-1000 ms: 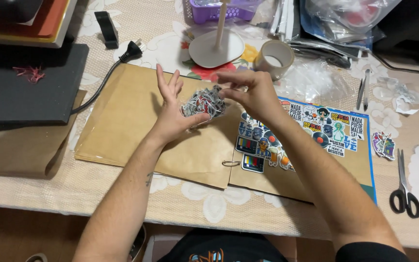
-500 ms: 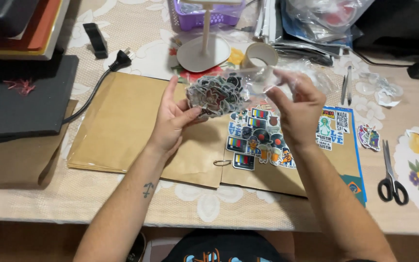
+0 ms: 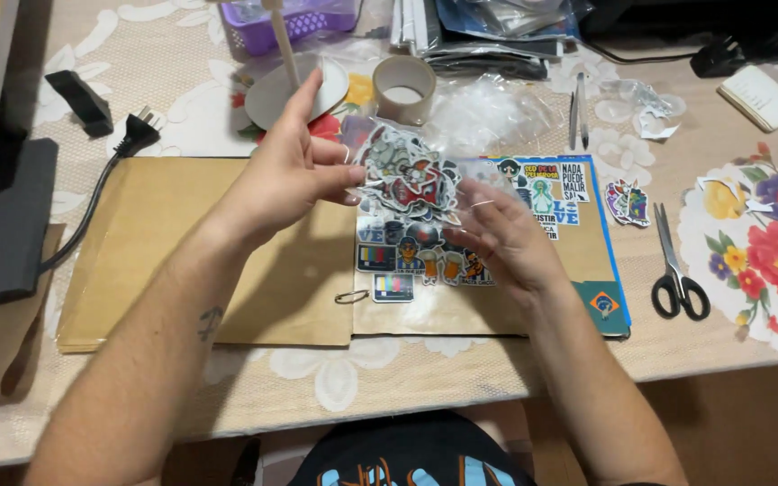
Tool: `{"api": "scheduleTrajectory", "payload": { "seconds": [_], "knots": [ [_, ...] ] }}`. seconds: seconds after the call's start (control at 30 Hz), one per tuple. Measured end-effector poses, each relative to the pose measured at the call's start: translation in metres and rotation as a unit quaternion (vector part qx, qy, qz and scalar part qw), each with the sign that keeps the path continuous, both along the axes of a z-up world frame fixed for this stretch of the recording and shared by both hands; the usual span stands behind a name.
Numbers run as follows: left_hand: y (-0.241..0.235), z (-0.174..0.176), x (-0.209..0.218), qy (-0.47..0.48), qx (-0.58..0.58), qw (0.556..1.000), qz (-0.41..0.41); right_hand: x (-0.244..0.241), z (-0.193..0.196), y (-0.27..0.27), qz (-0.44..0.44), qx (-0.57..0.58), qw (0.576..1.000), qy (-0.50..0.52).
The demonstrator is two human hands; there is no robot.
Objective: Decorating a scrapbook by peeling and applying various stickers and trimming them with scissors.
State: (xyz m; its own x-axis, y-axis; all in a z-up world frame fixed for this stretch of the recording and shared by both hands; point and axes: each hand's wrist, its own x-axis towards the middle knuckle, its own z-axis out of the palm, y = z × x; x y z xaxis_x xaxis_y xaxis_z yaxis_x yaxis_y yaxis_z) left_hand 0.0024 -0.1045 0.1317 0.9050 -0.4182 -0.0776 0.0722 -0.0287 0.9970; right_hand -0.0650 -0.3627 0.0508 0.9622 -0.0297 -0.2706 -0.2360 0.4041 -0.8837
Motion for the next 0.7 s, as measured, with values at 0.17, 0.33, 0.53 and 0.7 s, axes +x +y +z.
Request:
{"api": "scheduleTrajectory", "payload": {
  "seconds": [0.17,0.33,0.53,0.7],
  "knots": [
    [-0.032,0.036,0.001,-0.037,0.093,0.995,-0.016,0.001,-0.015,-0.004,-0.024,0.080,0.996,-0.034],
    [-0.046,0.038,0.005,-0.056,0.071,0.994,-0.060,-0.002,-0.005,-0.018,-0.035,0.097,0.994,-0.039],
    [-0.063,0.002,0.009,0.054,-0.003,0.996,-0.072,0.000,-0.026,-0.058,-0.089,-0.049,0.995,-0.019],
    [-0.081,-0.071,0.011,0.082,-0.117,0.988,-0.056,-0.009,-0.001,-0.069,-0.023,-0.152,0.979,-0.133]
  ]
}}
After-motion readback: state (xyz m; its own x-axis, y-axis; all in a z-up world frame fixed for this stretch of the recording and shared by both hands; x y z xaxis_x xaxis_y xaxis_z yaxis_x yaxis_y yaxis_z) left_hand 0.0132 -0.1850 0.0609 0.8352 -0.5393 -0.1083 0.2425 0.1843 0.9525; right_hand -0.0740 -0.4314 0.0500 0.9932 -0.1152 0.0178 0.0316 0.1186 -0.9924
